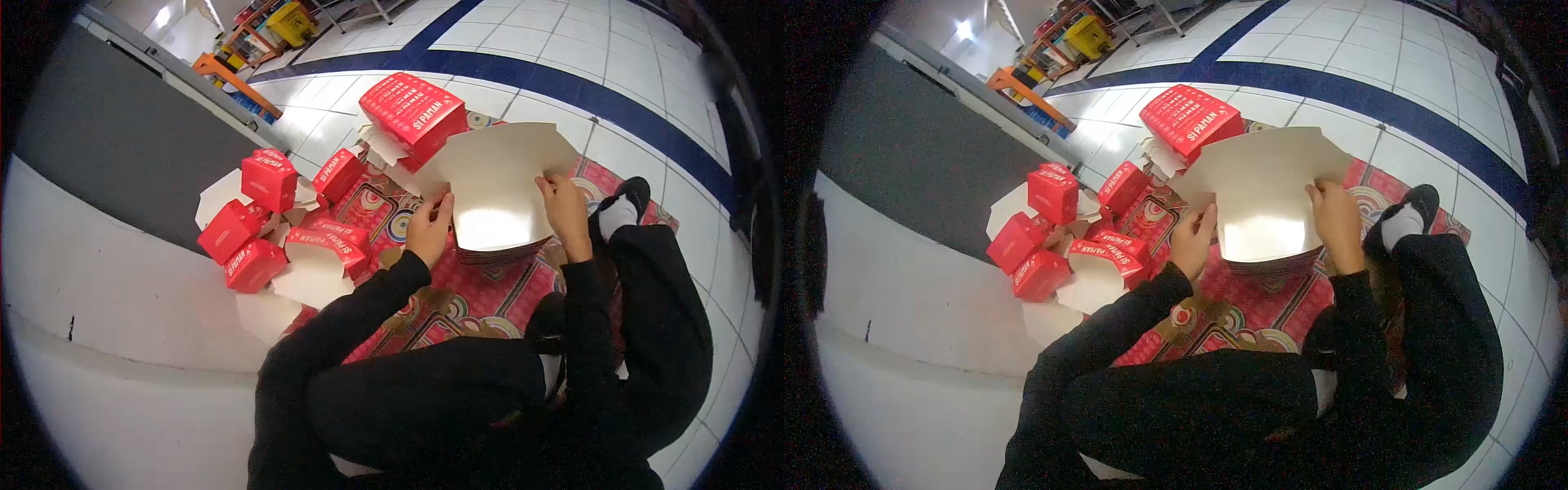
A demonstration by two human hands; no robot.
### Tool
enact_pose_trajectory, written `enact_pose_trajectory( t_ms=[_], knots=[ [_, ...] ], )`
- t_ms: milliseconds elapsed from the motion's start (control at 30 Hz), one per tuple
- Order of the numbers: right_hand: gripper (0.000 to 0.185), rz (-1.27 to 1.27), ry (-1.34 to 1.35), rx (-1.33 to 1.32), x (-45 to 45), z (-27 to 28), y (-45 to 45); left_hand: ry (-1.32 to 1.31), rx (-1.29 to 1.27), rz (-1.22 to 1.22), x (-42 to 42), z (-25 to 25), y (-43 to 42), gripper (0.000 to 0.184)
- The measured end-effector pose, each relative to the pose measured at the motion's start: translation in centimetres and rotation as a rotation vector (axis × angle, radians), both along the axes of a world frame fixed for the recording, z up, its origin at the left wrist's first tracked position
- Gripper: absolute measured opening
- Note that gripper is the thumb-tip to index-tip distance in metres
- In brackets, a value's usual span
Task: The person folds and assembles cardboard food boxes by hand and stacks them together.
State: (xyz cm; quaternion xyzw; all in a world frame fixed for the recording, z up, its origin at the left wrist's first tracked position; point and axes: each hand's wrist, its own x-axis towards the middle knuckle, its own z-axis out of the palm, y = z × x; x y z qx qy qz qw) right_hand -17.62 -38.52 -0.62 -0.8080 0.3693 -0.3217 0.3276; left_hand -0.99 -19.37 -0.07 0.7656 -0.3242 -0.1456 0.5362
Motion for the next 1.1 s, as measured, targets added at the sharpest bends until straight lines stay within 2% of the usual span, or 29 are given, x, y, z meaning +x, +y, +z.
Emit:
enact_pose_trajectory(
  t_ms=[33, 100, 167, 233, 300, 333, 400, 433, 500, 533, 567, 633, 667, 733, 767, 800, 833, 900, 967, 1033, 1067, 1100],
  knots=[
    [0.040, -0.036, -0.098, 0.031, -0.1, 0.1, 0.3, -0.003, -0.002, 0.008, 0.5, -0.5, 0.7, 0.040],
    [0.045, -0.028, -0.061, 0.056, -0.6, -0.1, 0.6, -0.121, -0.132, 0.138, 2.8, -3.2, 3.3, 0.039],
    [0.047, -0.087, -0.075, 0.160, -1.1, -1.1, 0.5, -0.384, 0.099, 0.563, 7.4, -8.7, 7.9, 0.046],
    [0.049, -0.087, -0.108, 0.151, -1.5, -2.2, 0.2, -0.646, 0.341, 0.913, 9.2, -10.6, 12.8, 0.056],
    [0.050, -0.090, -0.143, 0.145, -1.5, -2.2, 0.3, -0.566, 0.551, 1.252, 8.8, -10.3, 15.2, 0.059],
    [0.049, -0.094, -0.122, 0.217, -1.7, -1.4, 0.5, -0.573, 0.554, 1.250, 9.6, -10.7, 17.2, 0.059],
    [0.049, -0.092, -0.095, 0.288, -2.0, -0.1, 1.0, -0.064, 0.341, 0.728, 11.2, -11.3, 20.2, 0.049],
    [0.048, -0.097, -0.078, 0.313, -2.2, 0.5, 1.1, -0.060, 0.341, 0.730, 11.2, -11.2, 20.1, 0.049],
    [0.047, -0.110, -0.062, 0.332, -2.4, 0.6, 1.0, -0.058, -0.206, 0.707, 11.4, -10.6, 19.1, 0.037],
    [0.047, -0.121, -0.114, 0.306, -2.5, 0.1, 0.8, -0.282, -0.006, 0.766, 13.4, -10.5, 20.3, 0.031],
    [0.046, -0.131, -0.166, 0.281, -2.7, -0.1, 0.7, -0.167, -0.226, 0.791, 15.1, -10.7, 21.1, 0.034],
    [0.044, -0.153, -0.188, 0.238, -3.2, 0.3, 0.7, 0.642, -0.888, 0.749, 14.6, -4.7, 20.7, 0.036],
    [0.043, -0.167, -0.212, 0.198, -3.3, 0.6, 0.7, 0.639, -0.892, 0.751, 13.7, -2.1, 21.4, 0.036],
    [0.042, -0.171, -0.199, 0.192, -3.4, 1.9, 1.5, 0.731, -0.790, 0.590, 13.0, 2.1, 22.9, 0.039],
    [0.040, -0.183, -0.181, 0.190, -3.5, 2.6, 1.9, 0.605, -0.750, 0.503, 15.5, 1.4, 25.9, 0.038],
    [0.040, -0.188, -0.180, 0.188, -3.5, 2.9, 2.3, 0.520, -0.755, 0.411, 14.0, 3.8, 25.9, 0.038],
    [0.040, -0.179, -0.173, 0.180, -3.5, 3.3, 2.5, 0.389, -0.708, 0.419, 13.4, 5.3, 26.7, 0.037],
    [0.039, -0.179, -0.164, 0.171, -3.5, 4.2, 3.2, 0.289, -0.734, 0.480, 11.6, 8.8, 26.9, 0.034],
    [0.039, -0.152, -0.163, 0.165, -3.7, 5.2, 3.8, 0.331, -0.805, 0.521, 8.6, 13.2, 24.8, 0.033],
    [0.040, -0.135, -0.219, 0.165, -3.3, 4.0, 3.4, -0.026, -0.818, 0.562, 5.0, 16.2, 21.5, 0.031],
    [0.040, -0.032, -0.291, 0.236, -3.1, 3.4, 3.3, -0.013, -0.818, 0.549, 4.1, 16.9, 20.4, 0.031],
    [0.040, 0.075, -0.364, 0.306, -2.9, 3.3, 3.3, -0.304, -0.616, 0.440, 3.5, 17.4, 19.4, 0.029]
  ],
)
